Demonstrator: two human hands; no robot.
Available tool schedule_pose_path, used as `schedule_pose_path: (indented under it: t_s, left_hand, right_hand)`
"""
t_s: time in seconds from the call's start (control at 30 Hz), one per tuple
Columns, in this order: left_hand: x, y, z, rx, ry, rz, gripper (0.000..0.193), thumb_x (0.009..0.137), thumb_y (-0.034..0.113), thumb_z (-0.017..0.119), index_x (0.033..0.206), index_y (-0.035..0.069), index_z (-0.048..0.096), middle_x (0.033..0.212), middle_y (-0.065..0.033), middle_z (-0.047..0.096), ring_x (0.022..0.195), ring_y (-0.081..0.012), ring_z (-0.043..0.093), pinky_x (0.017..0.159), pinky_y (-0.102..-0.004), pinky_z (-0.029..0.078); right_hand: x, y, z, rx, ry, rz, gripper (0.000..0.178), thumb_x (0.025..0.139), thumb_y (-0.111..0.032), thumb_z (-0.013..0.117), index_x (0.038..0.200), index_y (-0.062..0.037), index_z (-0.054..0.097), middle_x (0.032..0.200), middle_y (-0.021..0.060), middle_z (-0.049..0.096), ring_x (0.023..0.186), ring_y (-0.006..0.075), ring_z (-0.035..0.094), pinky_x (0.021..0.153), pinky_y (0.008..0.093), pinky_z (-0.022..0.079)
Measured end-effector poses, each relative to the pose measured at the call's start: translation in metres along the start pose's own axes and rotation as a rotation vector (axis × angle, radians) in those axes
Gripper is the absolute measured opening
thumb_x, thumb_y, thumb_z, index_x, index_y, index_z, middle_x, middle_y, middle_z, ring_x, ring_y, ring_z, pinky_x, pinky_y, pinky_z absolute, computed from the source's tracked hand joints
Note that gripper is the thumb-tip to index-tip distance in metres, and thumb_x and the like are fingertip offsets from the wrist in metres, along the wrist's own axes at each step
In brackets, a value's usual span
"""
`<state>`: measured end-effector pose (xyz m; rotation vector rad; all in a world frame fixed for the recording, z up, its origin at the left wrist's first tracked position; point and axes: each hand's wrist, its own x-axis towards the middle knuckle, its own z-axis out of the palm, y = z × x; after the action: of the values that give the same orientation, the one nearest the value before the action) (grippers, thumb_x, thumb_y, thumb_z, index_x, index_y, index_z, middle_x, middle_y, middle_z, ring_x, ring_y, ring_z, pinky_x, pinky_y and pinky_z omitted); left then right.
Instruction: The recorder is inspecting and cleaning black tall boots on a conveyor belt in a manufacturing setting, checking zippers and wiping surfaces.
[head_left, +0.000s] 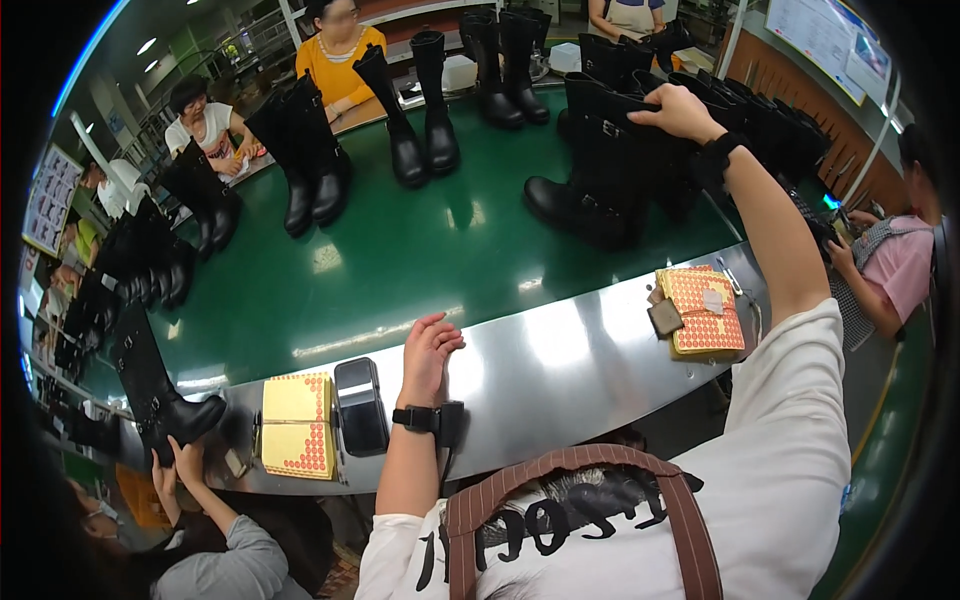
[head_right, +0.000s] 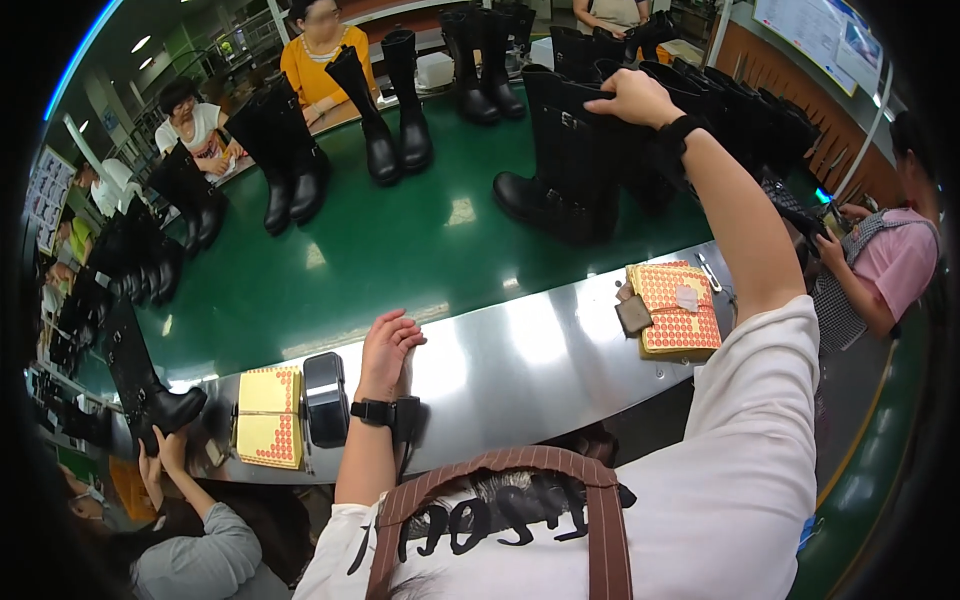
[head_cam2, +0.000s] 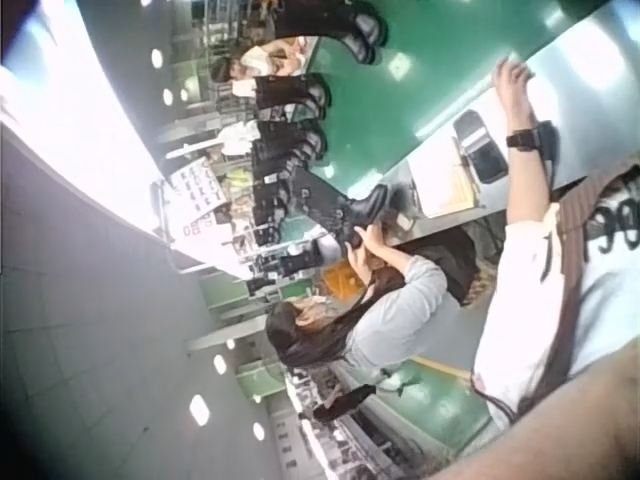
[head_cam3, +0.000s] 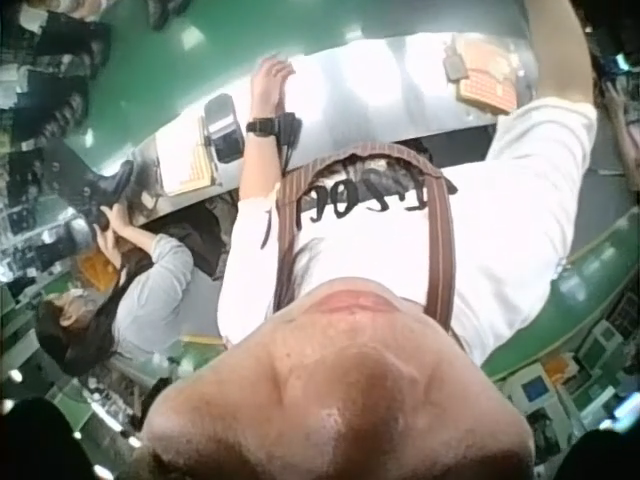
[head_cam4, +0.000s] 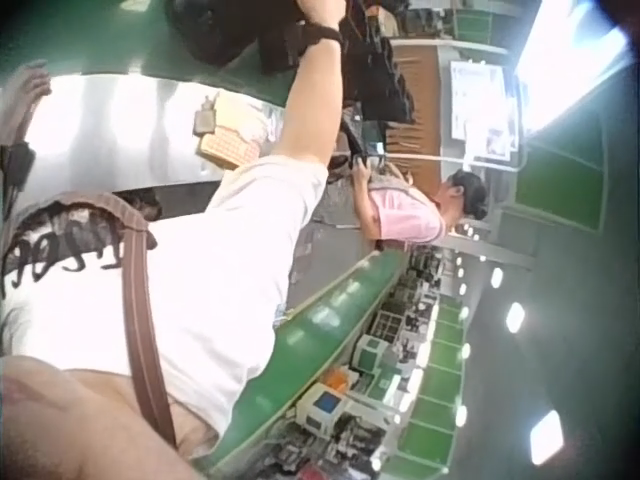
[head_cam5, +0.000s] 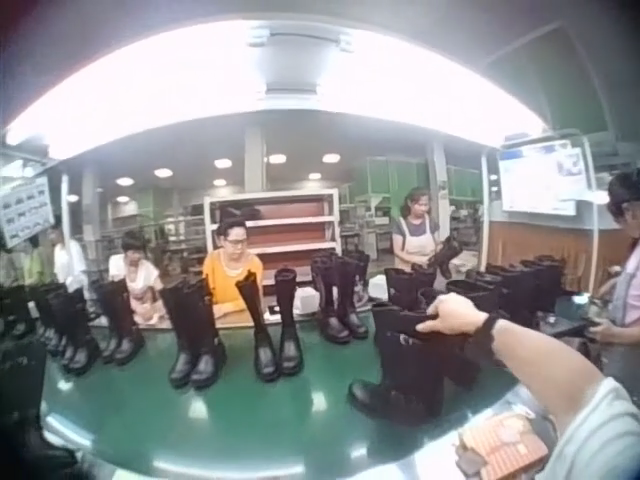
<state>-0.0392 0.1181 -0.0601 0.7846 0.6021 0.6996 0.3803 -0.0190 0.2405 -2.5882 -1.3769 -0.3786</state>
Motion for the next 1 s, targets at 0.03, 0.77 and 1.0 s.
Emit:
schedule_pose_path:
  t_s: [0.03, 0.77, 1.0]
  left_hand:
    - [-0.004, 0.001, 0.010, 0.114, -0.002, -0.017, 0.027, 0.093, 0.007, 0.054, 0.118, -0.002, 0.050, 0.093, -0.0115, 0.061, 0.081, -0.0199, 0.063, 0.076, -0.0337, 0.056]
    - [-0.074, 0.002, 0.091, 0.532, -0.026, 0.531, 0.069, 0.074, -0.003, 0.064, 0.138, -0.002, 0.040, 0.119, -0.0116, 0.058, 0.107, -0.0215, 0.056, 0.095, -0.0304, 0.042]
    - [-0.075, 0.000, 0.086, 0.356, 0.079, 0.614, 0.027, 0.097, 0.015, 0.058, 0.118, -0.002, 0.058, 0.114, -0.0082, 0.062, 0.104, -0.0163, 0.059, 0.094, -0.0276, 0.042]
  right_hand:
    - [-0.003, -0.011, -0.001, 0.010, 0.079, -0.070, 0.046, 0.076, -0.051, 0.073, 0.092, -0.0074, 0.073, 0.082, 0.0147, 0.070, 0.082, 0.0324, 0.068, 0.071, 0.0398, 0.053]
    - [-0.250, -0.081, 0.007, 0.755, 0.663, -0.546, 0.116, 0.059, -0.038, 0.091, 0.148, -0.0029, 0.026, 0.143, 0.0210, 0.038, 0.126, 0.0284, 0.045, 0.098, 0.0401, 0.044]
    - [-0.262, -0.143, 0.171, 1.037, -0.023, -0.116, 0.080, 0.072, -0.029, 0.084, 0.133, 0.0016, 0.044, 0.129, 0.0216, 0.053, 0.121, 0.0319, 0.050, 0.099, 0.0389, 0.040]
